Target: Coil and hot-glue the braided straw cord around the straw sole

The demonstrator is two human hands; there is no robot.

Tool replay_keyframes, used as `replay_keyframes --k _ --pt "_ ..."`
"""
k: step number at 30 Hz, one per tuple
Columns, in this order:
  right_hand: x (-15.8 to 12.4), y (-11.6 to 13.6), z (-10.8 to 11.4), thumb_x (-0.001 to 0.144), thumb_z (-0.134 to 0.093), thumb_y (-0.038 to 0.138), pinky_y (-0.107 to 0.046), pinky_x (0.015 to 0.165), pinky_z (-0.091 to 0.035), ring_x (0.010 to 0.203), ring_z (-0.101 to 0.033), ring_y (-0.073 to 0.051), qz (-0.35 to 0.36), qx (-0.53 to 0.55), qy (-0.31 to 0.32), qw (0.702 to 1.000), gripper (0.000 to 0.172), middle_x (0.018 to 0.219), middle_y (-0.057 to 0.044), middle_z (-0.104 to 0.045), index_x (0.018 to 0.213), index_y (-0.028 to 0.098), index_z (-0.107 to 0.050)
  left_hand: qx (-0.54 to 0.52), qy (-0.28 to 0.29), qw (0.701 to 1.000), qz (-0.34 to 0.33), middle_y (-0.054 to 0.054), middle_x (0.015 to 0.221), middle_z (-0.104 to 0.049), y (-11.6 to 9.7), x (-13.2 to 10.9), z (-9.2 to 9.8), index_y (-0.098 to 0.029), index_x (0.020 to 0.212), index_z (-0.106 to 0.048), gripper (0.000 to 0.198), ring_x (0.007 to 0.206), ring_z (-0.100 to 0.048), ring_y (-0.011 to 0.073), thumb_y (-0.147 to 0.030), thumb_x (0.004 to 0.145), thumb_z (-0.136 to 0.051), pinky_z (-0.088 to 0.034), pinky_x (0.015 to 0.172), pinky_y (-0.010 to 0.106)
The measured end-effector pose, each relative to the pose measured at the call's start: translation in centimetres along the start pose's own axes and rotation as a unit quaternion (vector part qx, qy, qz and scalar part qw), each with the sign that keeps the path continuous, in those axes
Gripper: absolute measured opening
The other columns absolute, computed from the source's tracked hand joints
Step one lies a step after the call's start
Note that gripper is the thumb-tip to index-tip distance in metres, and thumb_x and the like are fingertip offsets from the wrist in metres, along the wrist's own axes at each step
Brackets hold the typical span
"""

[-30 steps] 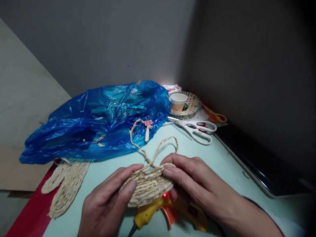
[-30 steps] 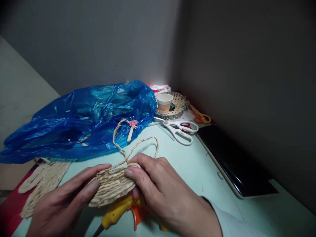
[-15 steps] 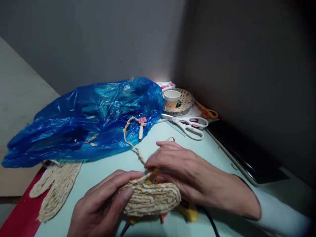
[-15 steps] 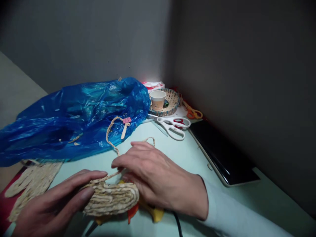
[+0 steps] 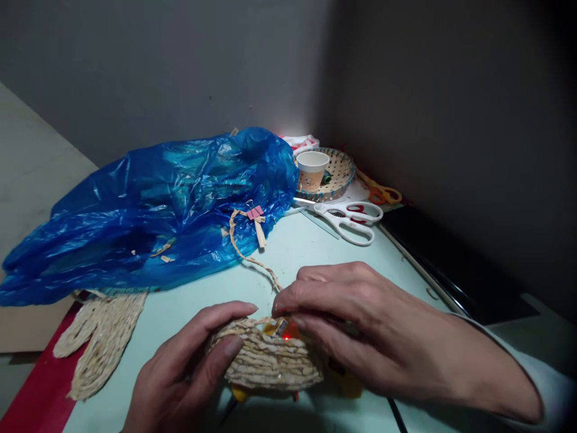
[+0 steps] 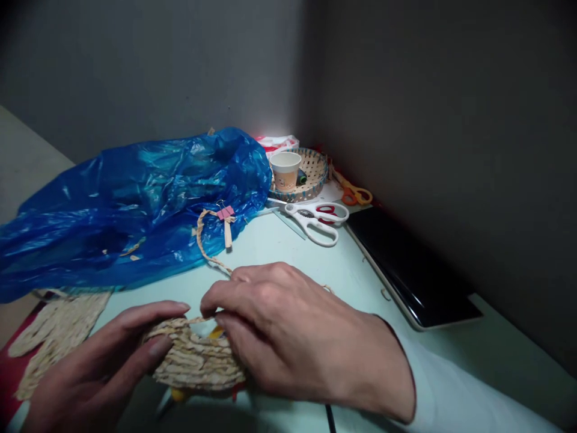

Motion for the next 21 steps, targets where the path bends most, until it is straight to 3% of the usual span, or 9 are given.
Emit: replay_keyframes --k 5,10,14,21 --pt "-0.1 -0.7 -0.9 0.095 -0.052 0.010 -0.028 0.063 -0.037 0.072 -0.055 -0.014 -0.041 -0.012 0.019 0.999 0.022 0.081 0.001 -0.061 0.102 0.020 -0.070 0.032 -0.018 0.999 -0.040 -0.007 0.091 -0.082 0.4 0.8 0.6 -0.044 0.088 -0.080 0.021 0.085 -0.077 0.0204 -0.056 0.078 -0.067 -0.060 0.075 0.022" --pt "0.0 -0.7 -1.2 0.097 -0.049 0.012 -0.027 0.064 -0.039 0.071 -0.057 -0.014 -0.041 -0.013 0.013 0.999 0.021 0.081 0.001 -0.063 0.096 0.018 -0.069 0.022 0.027 0.996 -0.088 -0.008 0.088 -0.082 -0.4 0.9 0.0 -0.042 0.087 -0.081 0.015 0.079 -0.077 0.0177 -0.048 0.079 -0.070 -0.060 0.071 0.019" --pt "0.3 -0.6 -1.3 0.094 -0.052 0.009 -0.025 0.060 -0.037 0.068 -0.054 -0.012 -0.033 -0.015 0.012 0.999 0.018 0.077 0.001 -0.060 0.087 0.016 -0.068 -0.004 0.005 1.000 -0.015 -0.012 0.092 -0.079 0.1 0.4 0.0 -0.043 0.085 -0.080 0.013 0.089 -0.074 0.0146 -0.043 0.079 -0.068 -0.055 0.082 0.017" --pt "0.3 -0.8 -1.7 0.089 -0.058 0.007 -0.025 0.055 -0.032 0.066 -0.050 -0.009 -0.032 -0.048 0.012 0.998 0.014 0.078 0.003 -0.055 0.080 0.017 -0.061 -0.021 0.027 0.999 0.003 -0.014 0.097 -0.077 0.3 0.0 -0.4 -0.047 0.088 -0.078 0.012 0.096 -0.068 0.0127 -0.044 0.082 -0.068 -0.049 0.086 0.015"
Point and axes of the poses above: each hand's wrist, its own x-axis towards the middle knuckle, its own z-axis out of the back of the hand, y = z × x, the point moved 9 cm from there along x, towards the middle knuckle
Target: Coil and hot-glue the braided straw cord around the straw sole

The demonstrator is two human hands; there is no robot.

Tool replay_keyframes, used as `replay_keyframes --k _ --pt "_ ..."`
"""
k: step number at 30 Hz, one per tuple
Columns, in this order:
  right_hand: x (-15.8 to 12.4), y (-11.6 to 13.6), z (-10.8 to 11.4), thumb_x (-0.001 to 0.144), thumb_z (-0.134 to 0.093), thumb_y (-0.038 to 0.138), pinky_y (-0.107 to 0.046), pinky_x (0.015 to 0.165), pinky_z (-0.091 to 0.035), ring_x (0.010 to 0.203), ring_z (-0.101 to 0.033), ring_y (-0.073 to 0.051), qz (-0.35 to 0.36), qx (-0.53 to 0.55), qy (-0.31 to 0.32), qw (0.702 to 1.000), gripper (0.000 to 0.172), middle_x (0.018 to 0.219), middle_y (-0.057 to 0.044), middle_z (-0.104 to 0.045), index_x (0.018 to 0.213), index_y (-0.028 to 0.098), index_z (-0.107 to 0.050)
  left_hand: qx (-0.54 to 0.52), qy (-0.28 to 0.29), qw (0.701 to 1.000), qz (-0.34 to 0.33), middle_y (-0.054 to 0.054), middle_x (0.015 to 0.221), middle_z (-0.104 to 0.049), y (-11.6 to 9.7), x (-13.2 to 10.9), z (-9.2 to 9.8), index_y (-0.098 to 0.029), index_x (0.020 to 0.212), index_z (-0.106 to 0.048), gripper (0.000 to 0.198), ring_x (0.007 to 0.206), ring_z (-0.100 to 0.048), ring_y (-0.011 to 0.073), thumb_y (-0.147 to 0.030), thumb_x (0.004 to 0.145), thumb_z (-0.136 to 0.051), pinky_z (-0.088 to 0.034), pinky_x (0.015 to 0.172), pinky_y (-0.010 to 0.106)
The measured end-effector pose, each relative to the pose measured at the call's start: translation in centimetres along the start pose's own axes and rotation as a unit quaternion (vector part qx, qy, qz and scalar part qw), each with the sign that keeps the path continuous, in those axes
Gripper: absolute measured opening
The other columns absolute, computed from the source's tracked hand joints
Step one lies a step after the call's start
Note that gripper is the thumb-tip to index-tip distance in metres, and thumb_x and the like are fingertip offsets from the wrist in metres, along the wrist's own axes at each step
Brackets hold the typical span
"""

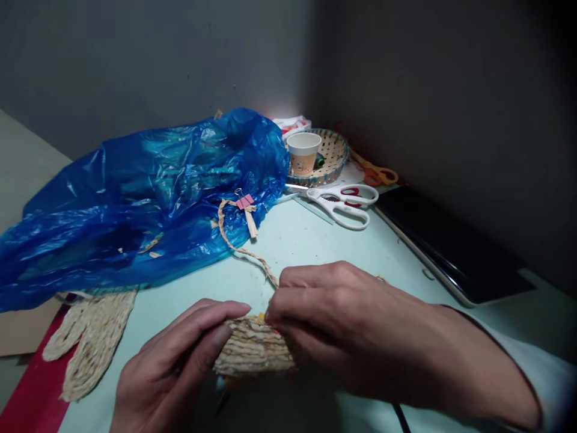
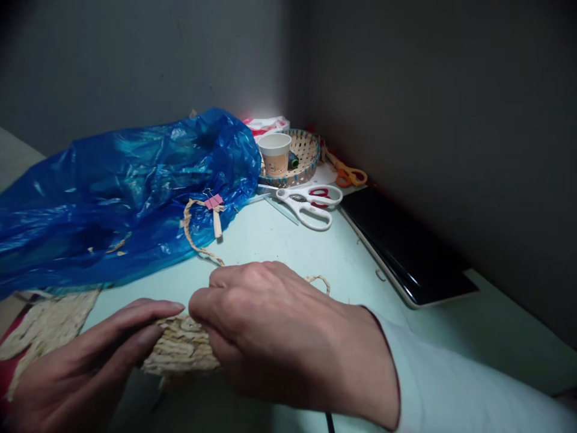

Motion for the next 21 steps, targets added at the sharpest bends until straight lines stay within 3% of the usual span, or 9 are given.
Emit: replay_keyframes --k 11,21 --pt "-0.2 0.0 -0.7 0.092 -0.059 0.013 -0.030 0.049 -0.028 0.064 -0.052 -0.009 0.006 -0.044 -0.004 0.999 0.011 0.083 0.004 -0.059 0.084 0.019 -0.061 -0.011 0.001 0.999 -0.039 -0.016 0.094 -0.076 -0.4 0.1 -0.1 -0.047 0.088 -0.077 0.014 0.091 -0.067 0.0096 -0.039 0.084 -0.067 -0.047 0.084 0.011" --pt "0.0 0.7 -1.3 0.093 -0.055 0.009 -0.028 0.070 -0.041 0.080 -0.052 -0.015 0.049 -0.024 -0.005 0.998 0.015 0.082 0.000 -0.060 0.083 0.017 -0.061 -0.044 -0.002 0.999 -0.012 -0.012 0.084 -0.076 -0.7 0.7 -0.5 -0.041 0.078 -0.079 0.011 0.081 -0.066 0.0121 -0.035 0.079 -0.069 -0.049 0.074 0.014"
Point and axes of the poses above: each hand's wrist, its own x-axis towards the middle knuckle, its own z-axis out of the back of the hand, y = z × x, the point moved 9 cm from there along x, towards the middle knuckle
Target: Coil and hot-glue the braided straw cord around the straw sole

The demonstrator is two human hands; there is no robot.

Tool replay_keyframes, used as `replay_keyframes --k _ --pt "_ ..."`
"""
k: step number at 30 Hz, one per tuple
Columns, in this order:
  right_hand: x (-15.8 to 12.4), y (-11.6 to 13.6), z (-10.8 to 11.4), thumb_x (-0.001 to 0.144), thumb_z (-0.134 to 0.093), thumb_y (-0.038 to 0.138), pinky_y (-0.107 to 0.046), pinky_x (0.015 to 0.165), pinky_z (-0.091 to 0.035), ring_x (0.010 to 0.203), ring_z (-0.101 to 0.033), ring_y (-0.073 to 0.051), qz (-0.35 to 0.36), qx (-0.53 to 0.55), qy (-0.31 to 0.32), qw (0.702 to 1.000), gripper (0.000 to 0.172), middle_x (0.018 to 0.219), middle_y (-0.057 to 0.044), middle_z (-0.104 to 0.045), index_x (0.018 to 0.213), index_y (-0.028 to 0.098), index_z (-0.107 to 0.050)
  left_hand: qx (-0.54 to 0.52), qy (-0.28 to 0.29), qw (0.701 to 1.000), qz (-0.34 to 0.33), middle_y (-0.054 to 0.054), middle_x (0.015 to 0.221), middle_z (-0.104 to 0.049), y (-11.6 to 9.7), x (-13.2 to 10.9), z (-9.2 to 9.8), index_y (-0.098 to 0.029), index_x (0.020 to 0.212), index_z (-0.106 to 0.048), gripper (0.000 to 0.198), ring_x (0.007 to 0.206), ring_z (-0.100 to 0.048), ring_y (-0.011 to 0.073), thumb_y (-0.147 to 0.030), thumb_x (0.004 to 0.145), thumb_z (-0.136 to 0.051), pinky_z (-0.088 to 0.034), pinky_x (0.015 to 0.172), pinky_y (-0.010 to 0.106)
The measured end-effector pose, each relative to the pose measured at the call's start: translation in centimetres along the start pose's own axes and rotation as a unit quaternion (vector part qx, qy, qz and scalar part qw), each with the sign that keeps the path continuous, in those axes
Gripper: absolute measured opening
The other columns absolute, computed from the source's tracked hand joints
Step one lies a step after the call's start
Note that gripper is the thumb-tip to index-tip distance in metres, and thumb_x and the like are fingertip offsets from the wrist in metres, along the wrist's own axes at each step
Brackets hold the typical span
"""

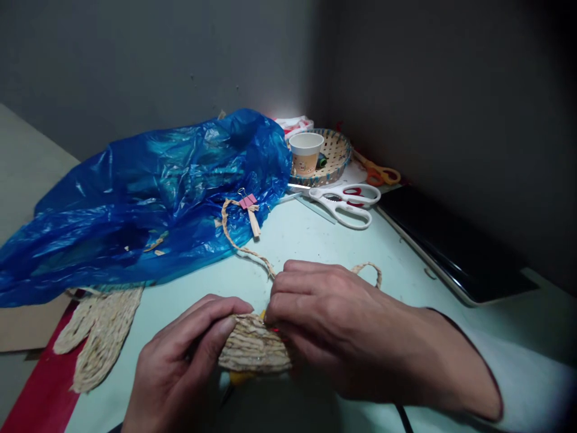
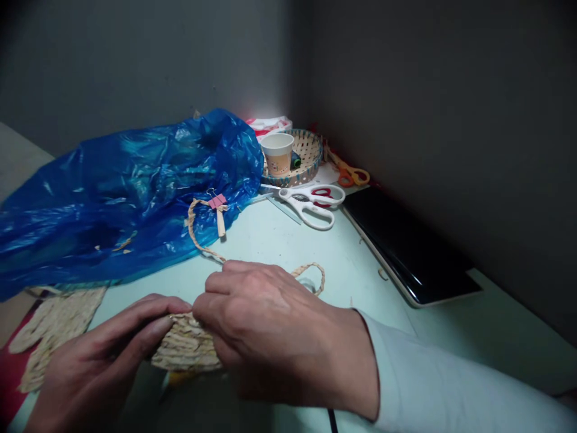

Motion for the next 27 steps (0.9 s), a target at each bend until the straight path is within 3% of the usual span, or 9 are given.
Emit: replay_keyframes --k 6,15,21,27 --pt "0.2 0.1 0.4 0.102 -0.046 0.018 -0.032 0.079 -0.043 0.085 -0.052 -0.020 -0.010 0.047 -0.023 0.999 0.023 0.089 -0.006 -0.064 0.104 0.012 -0.068 -0.026 0.003 1.000 0.015 -0.009 0.083 -0.076 0.3 0.5 0.3 -0.035 0.080 -0.078 0.011 0.080 -0.066 0.0119 -0.035 0.081 -0.068 -0.048 0.072 0.013" --pt "0.5 -0.1 0.3 0.102 -0.046 0.013 -0.030 0.083 -0.042 0.089 -0.056 -0.018 -0.012 0.088 -0.011 0.996 0.022 0.095 -0.007 -0.069 0.099 0.012 -0.068 -0.042 0.027 0.998 0.027 -0.002 0.081 -0.076 0.3 0.7 -0.3 -0.028 0.080 -0.078 0.015 0.076 -0.066 0.0174 -0.036 0.082 -0.066 -0.052 0.070 0.024" --pt "0.7 -0.6 0.1 0.099 -0.049 0.009 -0.028 0.082 -0.042 0.091 -0.058 -0.018 -0.029 0.117 0.001 0.993 0.021 0.096 -0.006 -0.072 0.102 0.013 -0.069 -0.045 0.017 0.999 0.001 -0.002 0.082 -0.075 0.0 0.5 -0.4 -0.031 0.081 -0.077 0.014 0.076 -0.067 0.0177 -0.035 0.084 -0.064 -0.052 0.066 0.026" --pt "0.4 -0.3 -0.7 0.100 -0.047 0.013 -0.032 0.081 -0.042 0.087 -0.055 -0.019 -0.023 0.076 -0.001 0.997 0.021 0.091 -0.007 -0.069 0.104 0.012 -0.068 -0.017 0.027 0.999 -0.042 -0.002 0.081 -0.074 -0.5 0.3 -0.8 -0.030 0.082 -0.074 0.016 0.076 -0.066 0.0169 -0.031 0.088 -0.059 -0.051 0.072 0.026"
Point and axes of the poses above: each hand's wrist, its own x-axis towards the middle knuckle, its own z-axis out of the back of the hand, y = z × x, the point moved 9 cm from there along x, towards the middle knuckle
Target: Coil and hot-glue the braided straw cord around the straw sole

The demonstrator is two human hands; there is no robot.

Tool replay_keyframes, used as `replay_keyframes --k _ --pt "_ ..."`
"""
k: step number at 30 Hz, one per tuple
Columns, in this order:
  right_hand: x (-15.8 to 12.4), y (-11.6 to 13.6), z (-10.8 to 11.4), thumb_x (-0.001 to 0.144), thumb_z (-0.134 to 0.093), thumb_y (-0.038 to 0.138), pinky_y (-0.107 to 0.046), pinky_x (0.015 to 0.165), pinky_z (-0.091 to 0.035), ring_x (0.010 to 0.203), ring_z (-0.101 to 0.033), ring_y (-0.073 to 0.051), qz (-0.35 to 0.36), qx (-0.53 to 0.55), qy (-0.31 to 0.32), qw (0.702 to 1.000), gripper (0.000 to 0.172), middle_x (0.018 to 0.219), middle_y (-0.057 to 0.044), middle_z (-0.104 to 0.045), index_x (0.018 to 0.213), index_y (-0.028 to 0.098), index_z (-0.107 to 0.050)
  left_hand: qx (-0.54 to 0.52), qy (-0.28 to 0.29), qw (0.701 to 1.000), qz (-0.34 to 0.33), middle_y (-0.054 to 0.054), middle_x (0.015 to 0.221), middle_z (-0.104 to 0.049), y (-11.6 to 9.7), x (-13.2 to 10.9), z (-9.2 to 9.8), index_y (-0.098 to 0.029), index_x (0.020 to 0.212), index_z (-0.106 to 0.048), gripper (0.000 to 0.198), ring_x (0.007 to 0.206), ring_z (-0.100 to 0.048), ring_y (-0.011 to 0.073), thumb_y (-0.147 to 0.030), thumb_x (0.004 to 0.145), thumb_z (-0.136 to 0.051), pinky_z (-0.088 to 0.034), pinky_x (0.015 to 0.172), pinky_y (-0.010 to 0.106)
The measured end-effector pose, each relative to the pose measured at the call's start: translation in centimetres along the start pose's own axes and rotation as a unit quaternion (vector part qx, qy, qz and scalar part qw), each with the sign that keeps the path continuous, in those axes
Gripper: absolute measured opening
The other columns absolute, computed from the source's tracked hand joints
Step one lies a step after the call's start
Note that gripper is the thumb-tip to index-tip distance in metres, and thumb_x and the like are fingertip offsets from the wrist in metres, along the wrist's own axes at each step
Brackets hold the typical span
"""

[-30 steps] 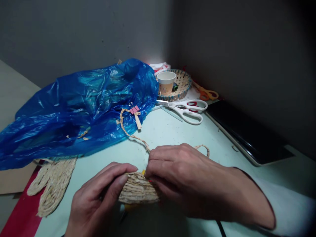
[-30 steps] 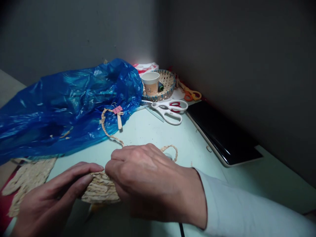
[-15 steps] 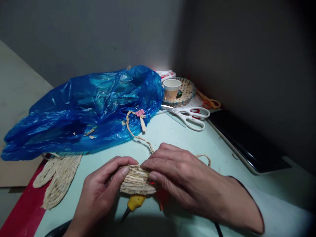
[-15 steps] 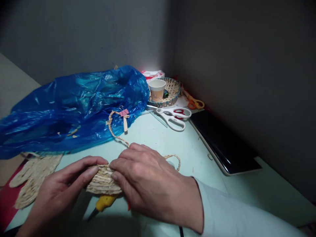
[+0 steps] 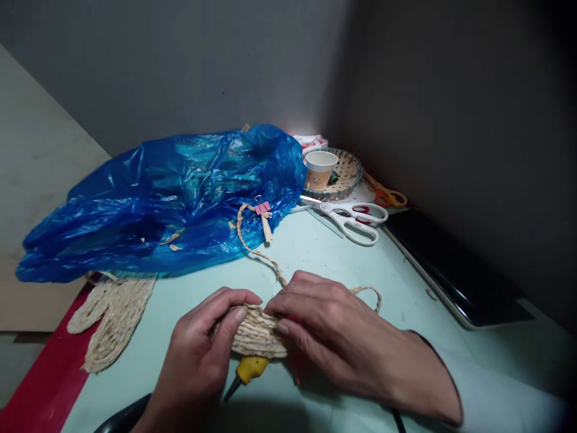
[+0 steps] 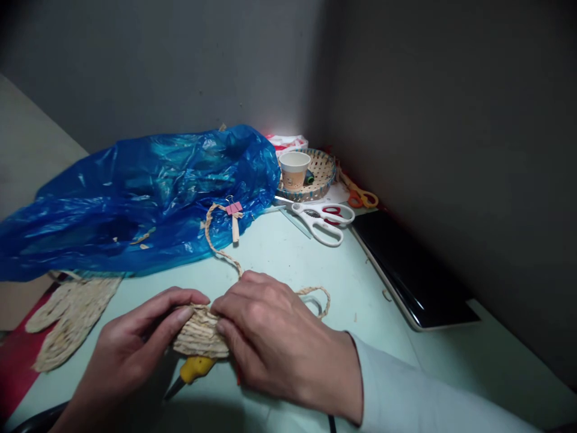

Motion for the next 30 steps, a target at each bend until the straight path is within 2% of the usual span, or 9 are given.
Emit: replay_keyframes --k 3,6,12,18,24,30 --pt "-0.1 -0.2 -0.1 0.101 -0.045 0.016 -0.033 0.079 -0.043 0.086 -0.056 -0.020 -0.024 -0.012 -0.015 1.000 0.023 0.091 -0.007 -0.067 0.104 0.013 -0.067 0.009 0.013 1.000 -0.007 -0.002 0.083 -0.074 -0.1 0.1 -0.3 -0.030 0.084 -0.073 0.016 0.078 -0.066 0.0173 -0.033 0.089 -0.058 -0.050 0.073 0.027" --pt "-0.2 -0.5 0.2 0.100 -0.047 0.015 -0.033 0.080 -0.046 0.088 -0.057 -0.020 -0.045 -0.008 -0.040 0.998 0.020 0.095 -0.007 -0.067 0.106 0.015 -0.065 0.010 0.015 1.000 0.016 -0.002 0.084 -0.074 0.2 0.2 -0.3 -0.030 0.085 -0.072 0.017 0.077 -0.068 0.0172 -0.037 0.090 -0.058 -0.050 0.074 0.027" --pt "-0.7 -0.3 1.4 0.097 -0.053 0.011 -0.031 0.082 -0.048 0.092 -0.060 -0.019 -0.033 -0.016 -0.091 0.995 0.022 0.101 -0.007 -0.069 0.116 0.016 -0.061 -0.024 -0.005 0.999 0.047 0.000 0.084 -0.075 0.4 0.2 0.2 -0.028 0.086 -0.073 0.017 0.076 -0.069 0.0193 -0.038 0.087 -0.060 -0.053 0.068 0.028" --pt "-0.5 -0.2 1.8 0.097 -0.057 0.015 -0.027 0.073 -0.045 0.082 -0.061 -0.016 -0.021 0.002 -0.111 0.994 0.010 0.090 -0.004 -0.069 0.101 0.016 -0.066 -0.003 -0.008 0.999 0.052 -0.004 0.076 -0.072 0.2 0.0 0.3 -0.028 0.075 -0.070 0.010 0.072 -0.065 0.0169 -0.038 0.078 -0.068 -0.051 0.064 0.023" --pt "-0.7 0.3 1.7 0.097 -0.053 0.013 -0.029 0.071 -0.042 0.078 -0.056 -0.017 0.015 0.008 -0.161 0.987 0.017 0.079 -0.005 -0.067 0.090 0.012 -0.068 0.023 -0.011 0.999 0.036 -0.009 0.074 -0.072 -0.1 -0.2 0.1 -0.033 0.074 -0.071 0.008 0.070 -0.064 0.0136 -0.039 0.077 -0.068 -0.047 0.069 0.019" --pt "-0.9 -0.5 1.6 0.091 -0.059 0.009 -0.030 0.074 -0.043 0.074 -0.057 -0.015 -0.023 0.045 -0.219 0.975 0.016 0.071 -0.001 -0.067 0.080 0.014 -0.069 0.093 -0.052 0.992 0.073 -0.014 0.073 -0.073 0.2 -0.7 0.8 -0.037 0.068 -0.071 0.005 0.073 -0.064 0.0126 -0.039 0.072 -0.067 -0.045 0.072 0.018"
Point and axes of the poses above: each hand's wrist, its own x-axis towards the middle knuckle, its own z-axis out of the back of the hand, y = z × x, the point moved 9 cm from there along x, towards the middle knuckle
